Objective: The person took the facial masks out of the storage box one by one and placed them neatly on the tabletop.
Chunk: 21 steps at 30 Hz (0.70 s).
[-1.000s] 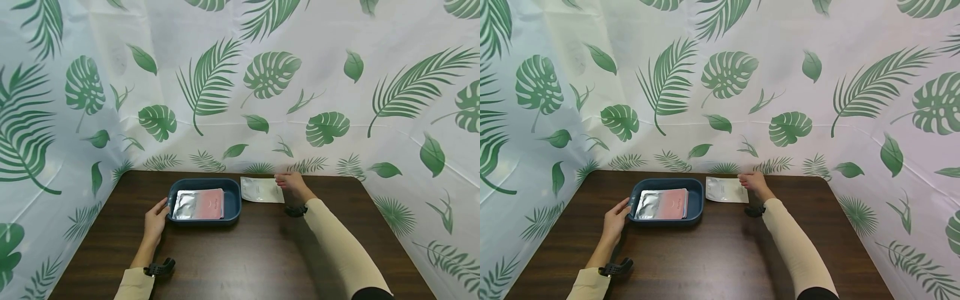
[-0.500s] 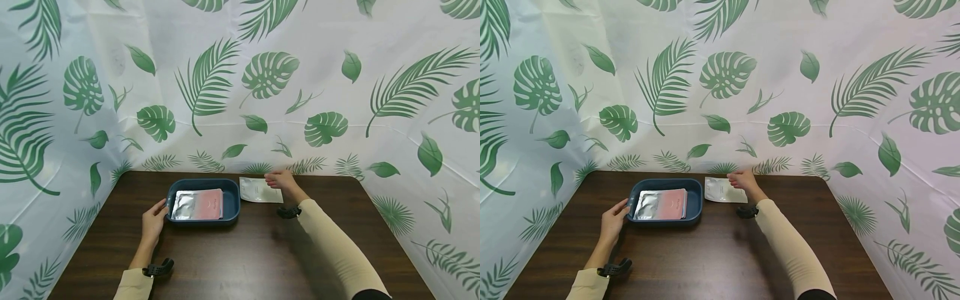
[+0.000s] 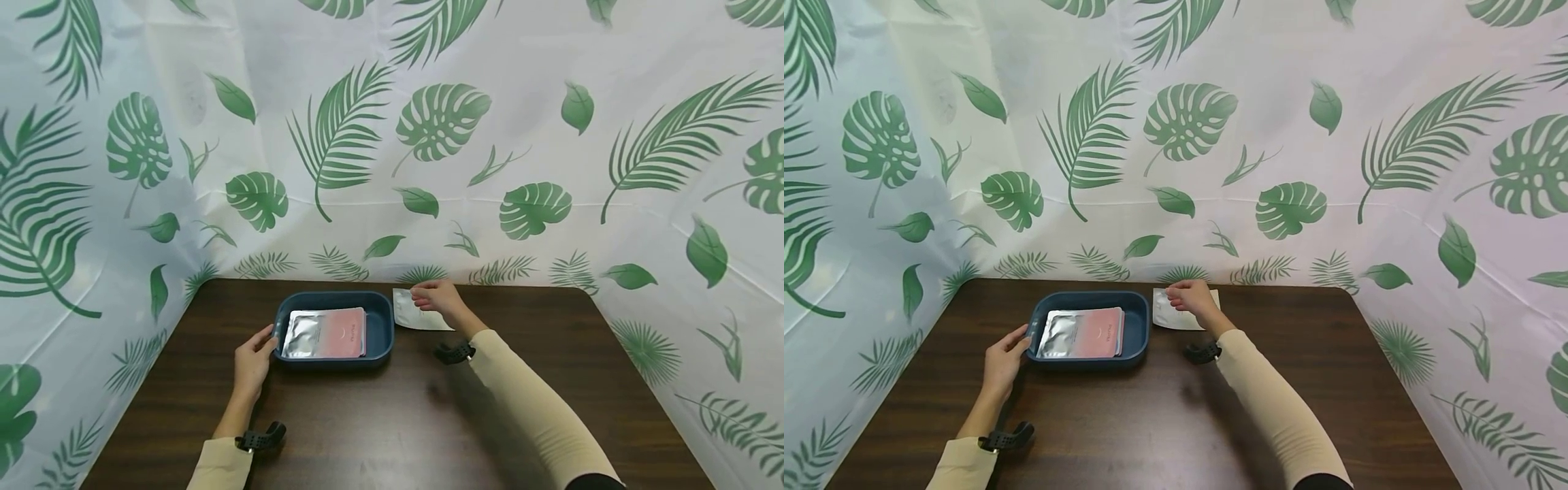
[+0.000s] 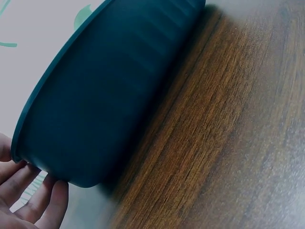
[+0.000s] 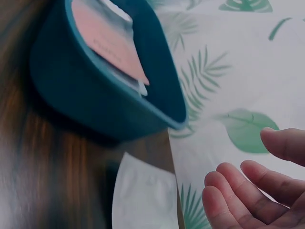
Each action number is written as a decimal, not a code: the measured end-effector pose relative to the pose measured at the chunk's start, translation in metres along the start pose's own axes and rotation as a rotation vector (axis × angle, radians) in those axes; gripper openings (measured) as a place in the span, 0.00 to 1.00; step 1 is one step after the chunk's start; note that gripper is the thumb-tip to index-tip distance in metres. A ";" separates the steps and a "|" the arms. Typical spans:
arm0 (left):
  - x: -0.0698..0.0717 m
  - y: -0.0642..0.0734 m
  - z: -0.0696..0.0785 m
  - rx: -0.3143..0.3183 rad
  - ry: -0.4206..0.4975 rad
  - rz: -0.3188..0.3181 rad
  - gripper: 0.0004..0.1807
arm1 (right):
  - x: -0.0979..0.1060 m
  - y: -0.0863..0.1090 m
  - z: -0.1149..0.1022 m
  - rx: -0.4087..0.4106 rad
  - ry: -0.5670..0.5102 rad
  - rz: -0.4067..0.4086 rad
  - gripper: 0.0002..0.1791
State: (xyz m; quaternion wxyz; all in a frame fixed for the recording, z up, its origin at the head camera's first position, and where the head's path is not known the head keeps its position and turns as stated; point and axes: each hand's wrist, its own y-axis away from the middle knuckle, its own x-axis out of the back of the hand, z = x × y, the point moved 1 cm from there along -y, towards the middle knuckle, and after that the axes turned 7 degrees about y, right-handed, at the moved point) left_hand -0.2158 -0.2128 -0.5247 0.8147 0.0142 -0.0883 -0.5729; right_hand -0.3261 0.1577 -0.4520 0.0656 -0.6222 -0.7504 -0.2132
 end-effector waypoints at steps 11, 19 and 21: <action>-0.001 -0.002 0.000 -0.003 -0.009 0.008 0.22 | -0.029 0.001 -0.014 0.028 0.011 -0.028 0.18; -0.001 -0.002 -0.001 0.013 -0.022 0.013 0.22 | -0.048 0.004 -0.022 0.035 0.020 -0.039 0.17; -0.001 -0.002 -0.001 0.014 -0.024 0.013 0.22 | -0.052 0.004 -0.023 0.039 0.026 -0.039 0.17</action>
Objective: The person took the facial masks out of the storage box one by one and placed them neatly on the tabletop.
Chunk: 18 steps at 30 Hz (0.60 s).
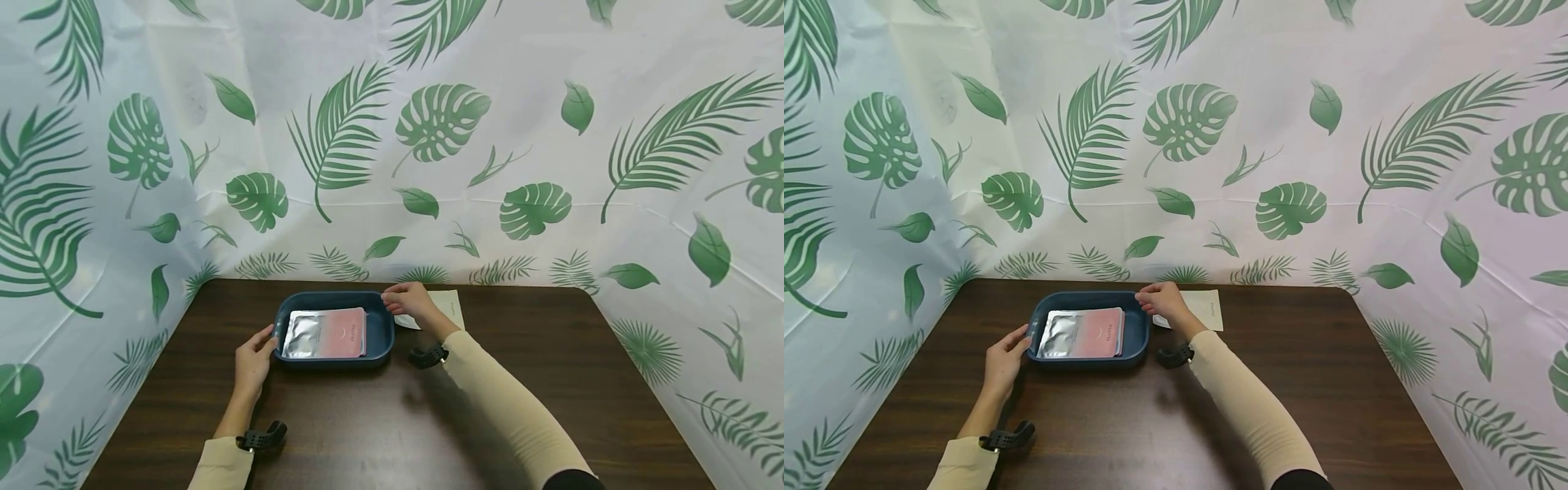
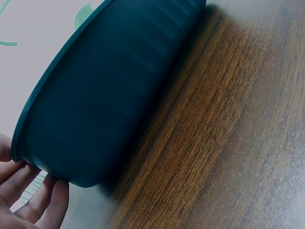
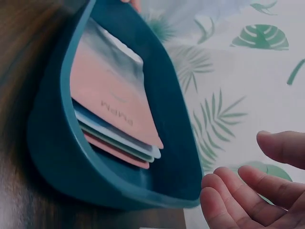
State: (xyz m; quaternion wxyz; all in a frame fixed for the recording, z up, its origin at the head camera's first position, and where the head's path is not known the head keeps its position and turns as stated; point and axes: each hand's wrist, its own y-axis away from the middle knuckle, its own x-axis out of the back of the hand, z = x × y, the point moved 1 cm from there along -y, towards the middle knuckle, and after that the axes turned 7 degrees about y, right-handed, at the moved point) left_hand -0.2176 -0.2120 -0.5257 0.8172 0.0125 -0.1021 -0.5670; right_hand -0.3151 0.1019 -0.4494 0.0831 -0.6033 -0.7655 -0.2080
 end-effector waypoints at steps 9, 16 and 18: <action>0.000 0.001 0.000 -0.001 0.010 -0.009 0.23 | -0.019 -0.001 -0.003 -0.023 0.024 -0.041 0.18; 0.001 0.001 0.001 -0.014 0.024 -0.022 0.22 | -0.033 -0.003 0.000 -0.016 0.071 -0.076 0.17; 0.001 0.001 0.001 -0.013 0.021 -0.024 0.22 | -0.037 -0.005 0.002 -0.019 0.084 -0.074 0.17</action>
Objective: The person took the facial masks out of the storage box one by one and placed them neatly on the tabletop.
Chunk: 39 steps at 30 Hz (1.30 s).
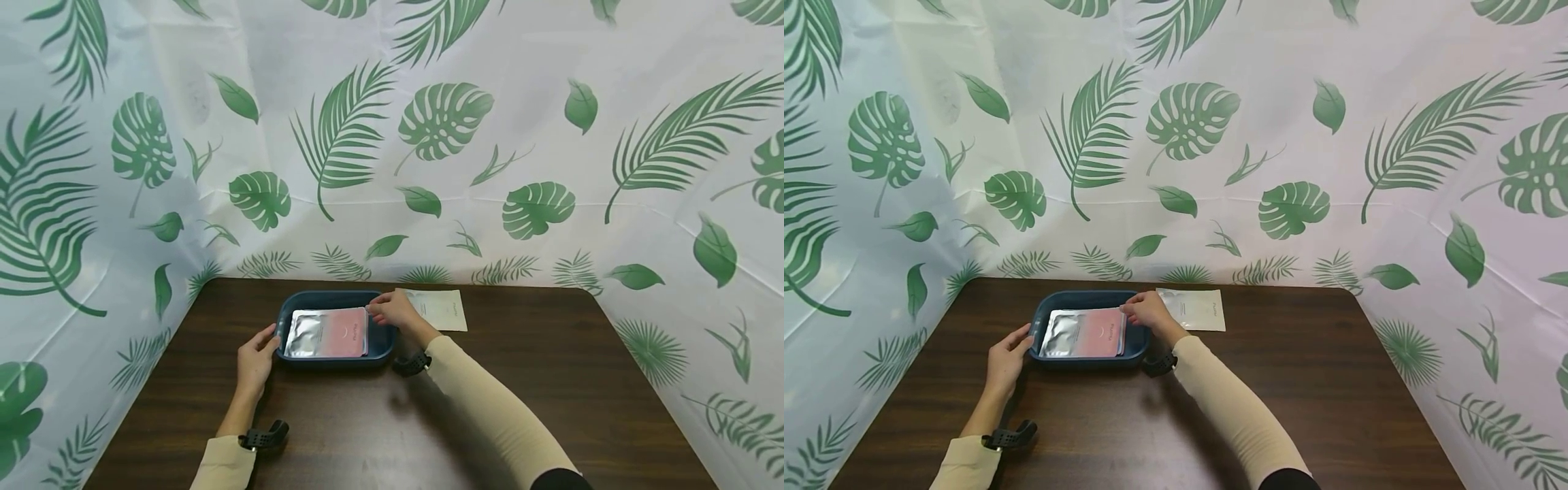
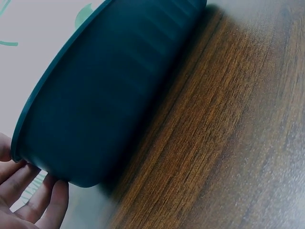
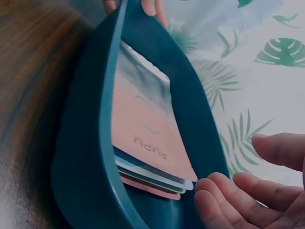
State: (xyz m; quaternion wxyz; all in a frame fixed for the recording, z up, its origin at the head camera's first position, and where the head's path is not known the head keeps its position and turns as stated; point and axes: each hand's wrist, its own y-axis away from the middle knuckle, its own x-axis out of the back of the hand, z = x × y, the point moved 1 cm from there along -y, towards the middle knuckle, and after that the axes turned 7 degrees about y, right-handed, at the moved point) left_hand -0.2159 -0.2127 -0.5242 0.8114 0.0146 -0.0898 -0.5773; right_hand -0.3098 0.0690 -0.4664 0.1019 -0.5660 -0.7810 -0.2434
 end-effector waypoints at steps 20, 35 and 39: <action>0.000 0.000 -0.001 0.003 0.003 0.012 0.22 | -0.029 0.003 0.000 -0.082 0.141 -0.011 0.20; 0.000 0.000 0.000 -0.002 0.006 0.008 0.22 | -0.042 0.001 0.002 -0.103 0.101 0.059 0.13; 0.001 -0.001 0.000 0.003 0.000 0.010 0.22 | -0.047 0.001 0.002 -0.112 0.062 0.060 0.08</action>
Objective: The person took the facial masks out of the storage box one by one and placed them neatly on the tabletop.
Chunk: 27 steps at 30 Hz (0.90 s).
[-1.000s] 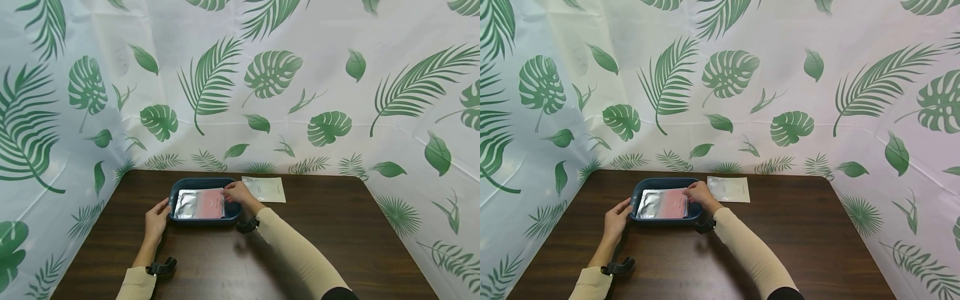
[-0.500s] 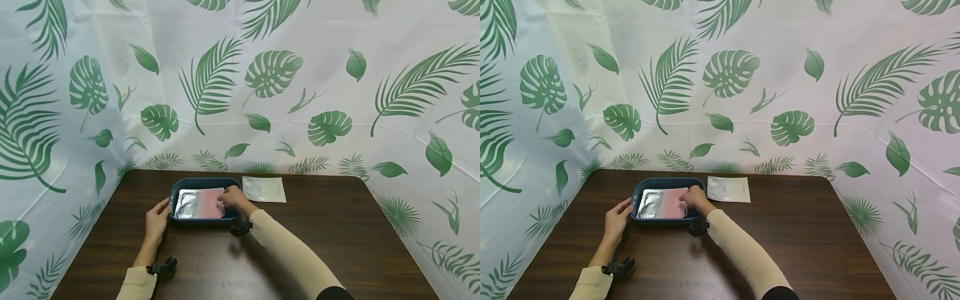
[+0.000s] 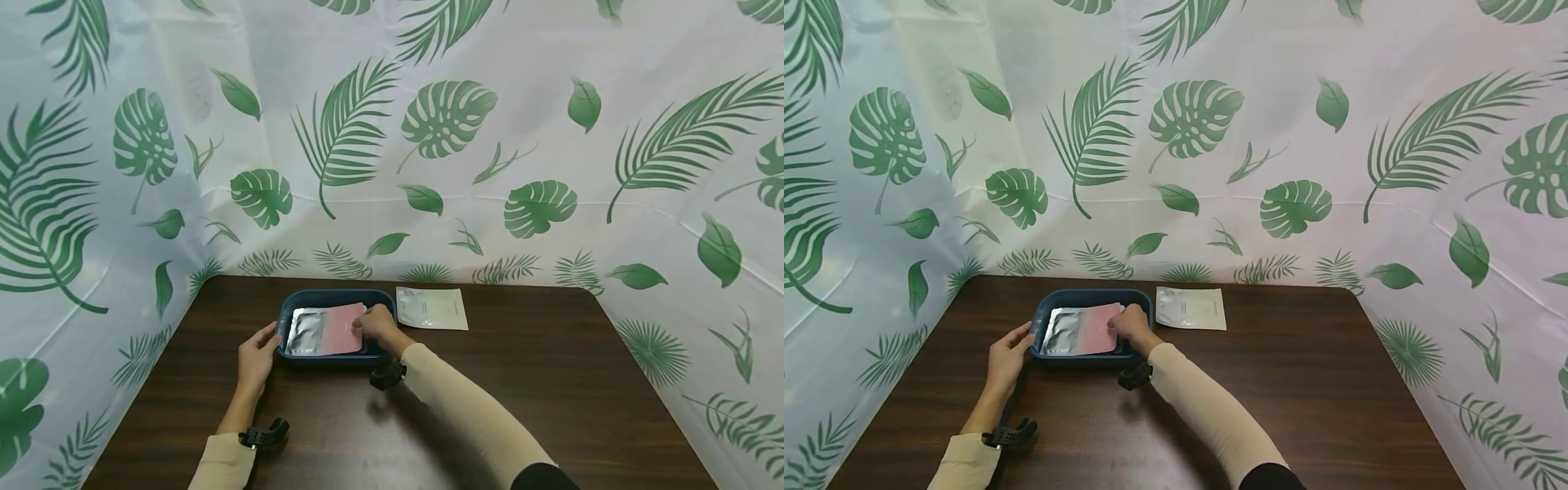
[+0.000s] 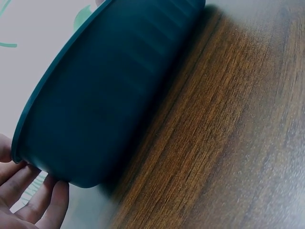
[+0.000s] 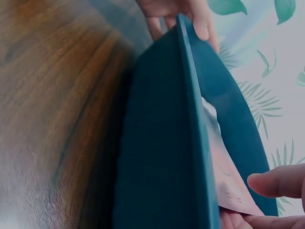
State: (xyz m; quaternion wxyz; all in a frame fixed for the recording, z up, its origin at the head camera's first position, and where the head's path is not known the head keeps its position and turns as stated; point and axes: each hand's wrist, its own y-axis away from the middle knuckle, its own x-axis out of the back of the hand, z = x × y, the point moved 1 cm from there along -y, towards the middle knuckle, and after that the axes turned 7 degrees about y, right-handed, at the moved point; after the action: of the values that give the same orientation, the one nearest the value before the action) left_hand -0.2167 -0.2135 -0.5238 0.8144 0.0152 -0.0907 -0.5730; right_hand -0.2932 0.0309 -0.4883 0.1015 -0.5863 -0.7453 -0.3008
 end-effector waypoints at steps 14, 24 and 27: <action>0.000 -0.002 -0.001 0.015 -0.016 -0.019 0.23 | -0.009 0.006 -0.004 0.001 -0.051 0.046 0.10; 0.001 -0.003 -0.002 0.020 -0.002 -0.033 0.23 | -0.012 0.003 -0.003 0.016 -0.004 0.118 0.07; 0.001 -0.002 -0.002 0.018 0.004 -0.036 0.23 | -0.012 0.003 -0.003 0.021 -0.022 0.123 0.07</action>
State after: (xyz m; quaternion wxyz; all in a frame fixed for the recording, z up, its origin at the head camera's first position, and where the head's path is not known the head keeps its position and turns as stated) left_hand -0.2183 -0.2155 -0.5256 0.8039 0.0255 -0.0939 -0.5867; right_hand -0.2875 0.0200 -0.4906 0.1178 -0.6330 -0.7122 -0.2798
